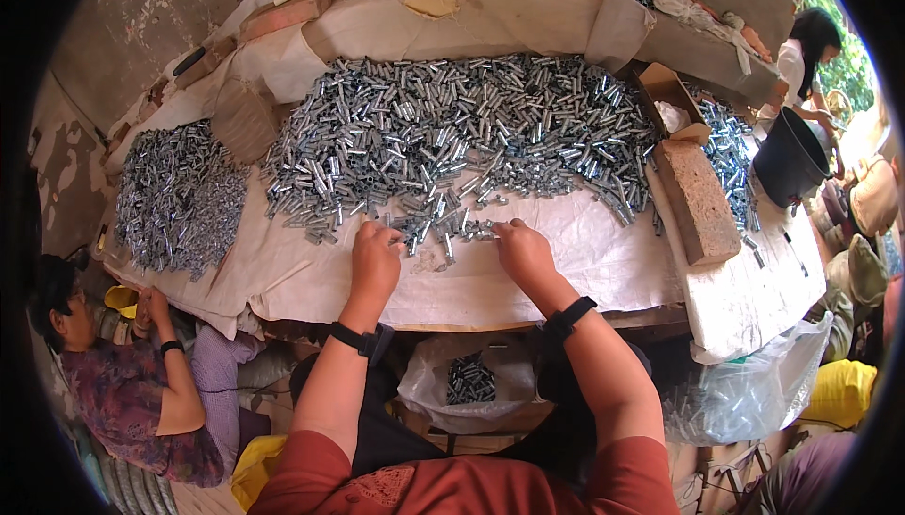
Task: Sorting and inspecting small metal bolts or screws from a large pile on a workbench.
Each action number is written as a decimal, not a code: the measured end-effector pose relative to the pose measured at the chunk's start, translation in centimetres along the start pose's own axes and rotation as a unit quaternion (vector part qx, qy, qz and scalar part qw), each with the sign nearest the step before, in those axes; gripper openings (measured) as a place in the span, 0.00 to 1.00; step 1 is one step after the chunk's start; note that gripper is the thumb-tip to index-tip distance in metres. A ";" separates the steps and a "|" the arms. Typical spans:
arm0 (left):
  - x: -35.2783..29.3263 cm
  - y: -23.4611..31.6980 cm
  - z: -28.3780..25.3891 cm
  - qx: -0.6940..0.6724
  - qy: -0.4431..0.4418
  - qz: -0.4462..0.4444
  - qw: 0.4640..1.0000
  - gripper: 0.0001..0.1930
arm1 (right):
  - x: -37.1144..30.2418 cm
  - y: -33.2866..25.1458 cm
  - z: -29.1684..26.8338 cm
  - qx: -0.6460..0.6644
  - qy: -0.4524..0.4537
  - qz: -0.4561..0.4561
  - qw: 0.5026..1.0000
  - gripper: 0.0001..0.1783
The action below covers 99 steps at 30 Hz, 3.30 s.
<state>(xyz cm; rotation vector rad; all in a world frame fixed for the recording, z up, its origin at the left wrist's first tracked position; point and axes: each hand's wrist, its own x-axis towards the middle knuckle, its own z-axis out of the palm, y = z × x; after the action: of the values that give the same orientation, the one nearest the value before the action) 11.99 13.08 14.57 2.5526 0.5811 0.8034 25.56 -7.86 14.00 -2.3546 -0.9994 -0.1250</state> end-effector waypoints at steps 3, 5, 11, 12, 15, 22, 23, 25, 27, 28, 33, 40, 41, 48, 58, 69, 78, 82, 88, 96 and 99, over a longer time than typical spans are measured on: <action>-1.2 1.8 -0.6 -0.085 -0.022 0.009 0.996 0.07 | 0.4 0.0 1.4 -0.059 -0.029 -0.003 0.998 0.08; -2.1 2.5 -0.8 -0.095 -0.022 0.046 0.994 0.08 | 0.4 -0.1 1.5 -0.058 -0.034 0.011 0.998 0.08; -3.8 3.8 -1.7 -0.409 -0.217 -0.179 0.868 0.09 | 0.0 -1.3 0.1 0.125 -0.092 0.060 0.986 0.08; -3.9 3.8 -1.8 -0.430 -0.228 -0.174 0.856 0.08 | -0.1 -2.3 -1.0 0.263 -0.150 0.132 0.944 0.09; -4.0 4.3 -2.7 -0.477 -0.263 -0.211 0.812 0.09 | -1.7 -4.6 -3.3 0.619 -0.208 0.199 0.731 0.11; -4.3 5.0 -2.6 -0.517 -0.285 -0.203 0.781 0.09 | -2.9 -5.6 -2.5 0.723 -0.264 0.242 0.590 0.08; -4.3 5.1 -2.6 -0.516 -0.290 -0.207 0.779 0.09 | -2.9 -5.4 -2.2 0.734 -0.263 0.243 0.577 0.07; -4.4 5.1 -2.7 -0.516 -0.294 -0.212 0.776 0.09 | -3.0 -5.5 -2.0 0.738 -0.250 0.250 0.575 0.08; -4.5 5.3 -2.7 -0.515 -0.283 -0.212 0.781 0.08 | -3.0 -5.6 -1.9 0.743 -0.236 0.257 0.572 0.08; -4.6 5.3 -2.7 -0.515 -0.283 -0.212 0.781 0.08 | -3.1 -5.7 -1.9 0.743 -0.230 0.266 0.570 0.08; -4.6 5.5 -3.0 -0.532 -0.280 -0.212 0.770 0.07 | -3.1 -5.5 -1.9 0.751 -0.227 0.273 0.557 0.06; -4.6 5.1 -2.8 -0.527 -0.279 -0.221 0.771 0.07 | -2.9 -6.0 -2.3 0.694 -0.249 0.267 0.621 0.07; -4.7 5.0 -2.9 -0.517 -0.272 -0.209 0.784 0.06 | -2.9 -6.1 -2.4 0.710 -0.272 0.276 0.588 0.07; -4.3 5.1 -3.5 -0.549 -0.330 -0.236 0.731 0.05 | -3.8 -5.3 -0.5 0.770 -0.305 0.282 0.484 0.10; -0.9 3.3 0.1 -0.126 -0.154 0.059 0.978 0.11 | -3.3 -3.8 -1.6 0.551 -0.326 0.153 0.753 0.06; -0.4 3.2 3.4 0.088 -0.096 0.184 0.974 0.09 | 0.2 0.7 -1.1 0.156 -0.097 0.019 0.983 0.13; -1.8 4.5 1.3 -0.049 -0.070 0.107 0.991 0.06 | 1.3 2.4 -0.2 -0.075 -0.046 -0.005 0.996 0.10; -2.2 4.8 0.1 -0.157 -0.106 0.099 0.977 0.08 | 0.9 1.5 -1.1 0.069 -0.052 0.034 0.996 0.08; -3.5 6.1 -1.4 -0.454 -0.260 -0.141 0.840 0.06 | -1.5 -3.6 -4.4 0.665 -0.207 0.218 0.683 0.07; -4.1 6.3 -1.8 -0.523 -0.295 -0.171 0.781 0.05 | -2.5 -4.9 -3.3 0.709 -0.232 0.258 0.614 0.07; -4.1 6.4 -1.9 -0.515 -0.291 -0.183 0.785 0.05 | -2.4 -4.9 -3.5 0.689 -0.234 0.256 0.636 0.07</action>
<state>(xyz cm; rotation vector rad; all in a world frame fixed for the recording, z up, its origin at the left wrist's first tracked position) 9.43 6.20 17.26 1.4461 0.2721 0.0664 20.94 -8.48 18.53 -1.0410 -0.2464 1.1234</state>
